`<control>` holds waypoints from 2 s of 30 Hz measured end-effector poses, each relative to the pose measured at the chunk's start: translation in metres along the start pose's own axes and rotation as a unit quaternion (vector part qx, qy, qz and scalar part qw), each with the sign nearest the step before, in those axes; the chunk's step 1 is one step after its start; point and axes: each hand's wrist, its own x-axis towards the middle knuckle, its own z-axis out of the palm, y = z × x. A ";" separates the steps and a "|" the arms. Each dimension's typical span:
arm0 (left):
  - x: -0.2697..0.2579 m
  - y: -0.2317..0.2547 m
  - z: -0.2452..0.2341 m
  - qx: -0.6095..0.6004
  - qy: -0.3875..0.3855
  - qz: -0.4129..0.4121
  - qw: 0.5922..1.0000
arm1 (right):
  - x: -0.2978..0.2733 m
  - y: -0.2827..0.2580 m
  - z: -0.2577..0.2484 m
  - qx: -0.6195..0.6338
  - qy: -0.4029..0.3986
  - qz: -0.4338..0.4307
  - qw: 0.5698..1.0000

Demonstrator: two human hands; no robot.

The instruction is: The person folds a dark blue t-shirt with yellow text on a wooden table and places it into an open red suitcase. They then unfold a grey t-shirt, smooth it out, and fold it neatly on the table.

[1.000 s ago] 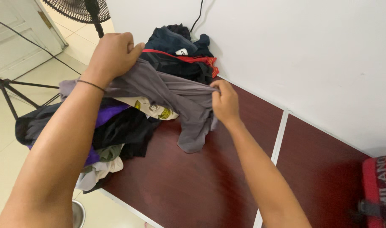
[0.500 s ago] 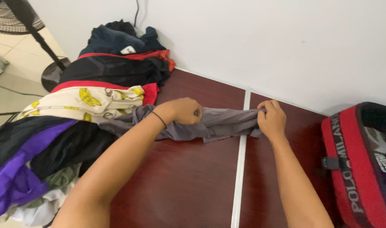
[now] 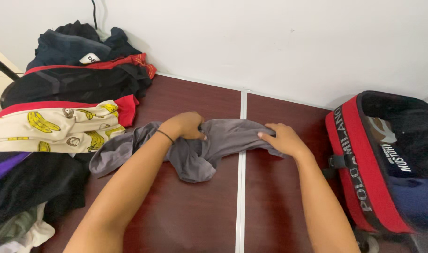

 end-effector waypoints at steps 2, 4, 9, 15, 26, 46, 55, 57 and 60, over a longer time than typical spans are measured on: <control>0.001 -0.001 0.000 -0.042 0.013 0.017 0.999 | 0.004 -0.001 -0.001 -0.009 -0.046 0.021 0.999; -0.004 0.001 -0.008 -0.121 0.057 0.021 0.991 | 0.002 -0.004 -0.008 -0.013 -0.095 0.072 0.993; -0.016 0.019 -0.043 -0.119 0.271 0.115 0.948 | -0.026 -0.015 -0.040 0.048 -0.216 0.063 0.973; 0.017 0.070 -0.066 -0.107 0.438 0.143 0.881 | -0.040 -0.024 -0.078 0.005 -0.230 0.136 0.964; 0.102 0.067 0.014 -0.178 0.347 0.069 0.918 | 0.004 0.023 -0.029 -0.148 0.081 0.237 0.957; 0.055 0.023 0.043 -0.043 0.264 -0.118 0.956 | 0.013 0.015 0.060 -0.071 0.268 -0.084 0.957; 0.052 0.014 0.052 -0.120 0.320 -0.114 0.933 | 0.008 0.090 0.064 0.095 0.300 -0.007 0.949; 0.046 0.014 0.055 -0.132 0.339 -0.121 0.923 | 0.011 0.104 0.069 0.230 0.326 0.014 0.917; 0.040 0.018 0.055 -0.147 0.369 -0.116 0.910 | 0.010 0.116 0.057 0.509 0.333 0.013 0.794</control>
